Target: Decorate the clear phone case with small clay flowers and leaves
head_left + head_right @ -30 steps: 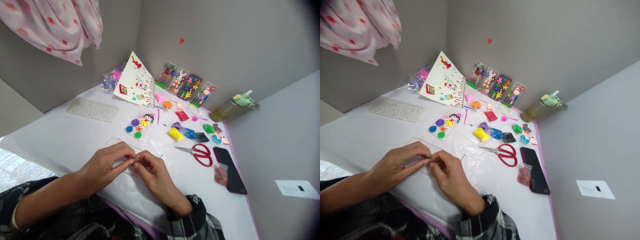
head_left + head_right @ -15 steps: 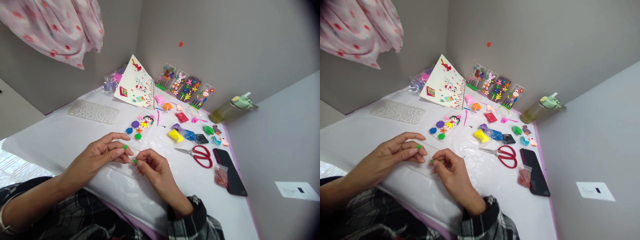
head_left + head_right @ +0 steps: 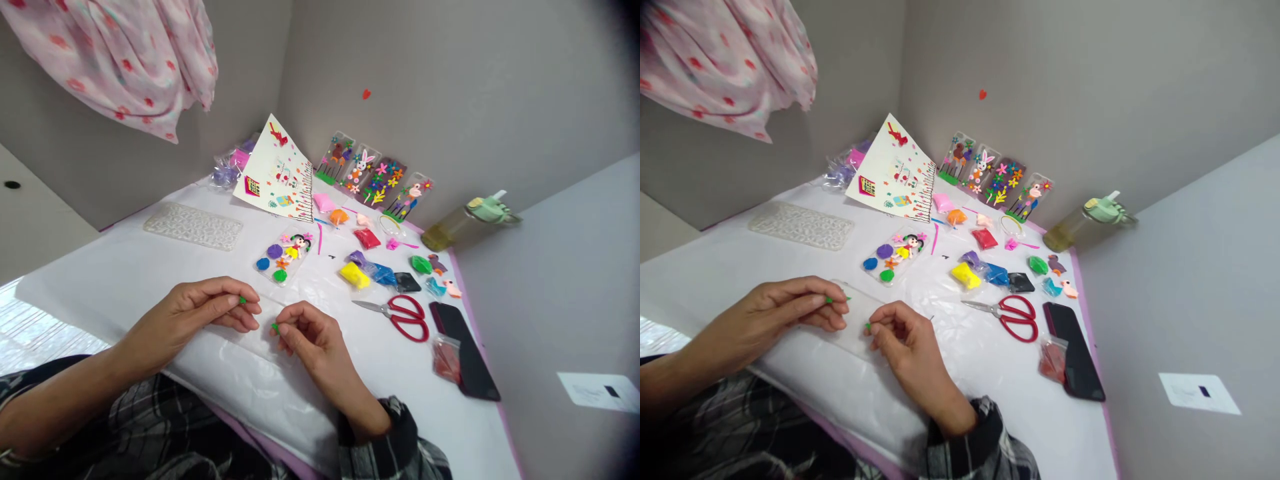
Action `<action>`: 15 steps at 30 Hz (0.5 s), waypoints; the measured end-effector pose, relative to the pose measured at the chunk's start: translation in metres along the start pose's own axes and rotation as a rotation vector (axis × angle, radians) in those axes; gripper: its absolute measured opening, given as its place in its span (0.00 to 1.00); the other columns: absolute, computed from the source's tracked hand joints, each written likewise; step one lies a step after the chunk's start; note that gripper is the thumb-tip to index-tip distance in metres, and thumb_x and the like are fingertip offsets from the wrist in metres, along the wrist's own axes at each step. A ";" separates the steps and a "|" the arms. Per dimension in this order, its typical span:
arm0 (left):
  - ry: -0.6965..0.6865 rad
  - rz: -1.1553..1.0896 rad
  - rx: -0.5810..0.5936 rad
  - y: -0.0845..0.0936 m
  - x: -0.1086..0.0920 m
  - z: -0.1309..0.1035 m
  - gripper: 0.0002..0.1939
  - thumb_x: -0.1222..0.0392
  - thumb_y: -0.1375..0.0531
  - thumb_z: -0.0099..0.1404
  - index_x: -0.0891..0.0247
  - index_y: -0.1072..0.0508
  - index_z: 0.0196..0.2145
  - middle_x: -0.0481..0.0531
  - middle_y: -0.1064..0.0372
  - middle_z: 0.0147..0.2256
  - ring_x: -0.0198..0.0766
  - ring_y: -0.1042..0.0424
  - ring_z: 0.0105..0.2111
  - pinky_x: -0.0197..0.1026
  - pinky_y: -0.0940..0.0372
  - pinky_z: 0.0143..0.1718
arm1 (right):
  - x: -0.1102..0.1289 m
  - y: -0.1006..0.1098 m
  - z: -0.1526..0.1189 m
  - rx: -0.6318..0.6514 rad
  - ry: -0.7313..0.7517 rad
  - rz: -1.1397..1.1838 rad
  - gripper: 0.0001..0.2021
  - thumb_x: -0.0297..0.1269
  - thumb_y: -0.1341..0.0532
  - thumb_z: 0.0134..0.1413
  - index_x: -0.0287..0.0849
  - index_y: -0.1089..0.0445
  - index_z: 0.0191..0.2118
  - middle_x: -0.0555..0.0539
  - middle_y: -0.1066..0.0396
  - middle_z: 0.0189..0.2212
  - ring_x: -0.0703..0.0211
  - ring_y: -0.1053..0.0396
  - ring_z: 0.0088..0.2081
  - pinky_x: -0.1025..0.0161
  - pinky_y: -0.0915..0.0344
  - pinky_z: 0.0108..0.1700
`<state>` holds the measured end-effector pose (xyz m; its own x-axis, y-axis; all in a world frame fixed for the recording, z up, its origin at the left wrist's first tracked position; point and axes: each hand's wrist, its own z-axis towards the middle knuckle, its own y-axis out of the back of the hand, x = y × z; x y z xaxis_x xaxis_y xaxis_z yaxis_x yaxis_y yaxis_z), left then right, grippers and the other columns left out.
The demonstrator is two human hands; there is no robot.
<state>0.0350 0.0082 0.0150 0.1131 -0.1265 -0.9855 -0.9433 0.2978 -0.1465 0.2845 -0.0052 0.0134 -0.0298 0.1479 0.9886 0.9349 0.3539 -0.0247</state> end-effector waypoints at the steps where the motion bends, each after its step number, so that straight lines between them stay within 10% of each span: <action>1: 0.012 0.016 -0.002 0.001 -0.001 0.000 0.18 0.35 0.28 0.72 0.51 0.11 0.44 0.50 0.12 0.37 0.42 0.11 0.38 0.36 0.16 0.46 | 0.000 0.000 0.000 0.001 0.001 0.003 0.09 0.42 0.28 0.65 0.45 0.24 0.40 0.53 0.26 0.29 0.61 0.29 0.29 0.63 0.32 0.36; 15: -0.034 0.041 -0.131 0.010 0.007 -0.001 0.21 0.33 0.30 0.73 0.52 0.22 0.46 0.49 0.12 0.43 0.47 0.11 0.39 0.43 0.14 0.44 | 0.001 0.000 0.001 0.002 -0.014 0.016 0.08 0.42 0.28 0.64 0.45 0.24 0.39 0.53 0.26 0.28 0.62 0.30 0.29 0.65 0.33 0.34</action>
<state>0.0257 0.0098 0.0070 0.0821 -0.0842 -0.9931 -0.9798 0.1756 -0.0958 0.2839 -0.0039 0.0140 -0.0202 0.1665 0.9858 0.9345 0.3536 -0.0406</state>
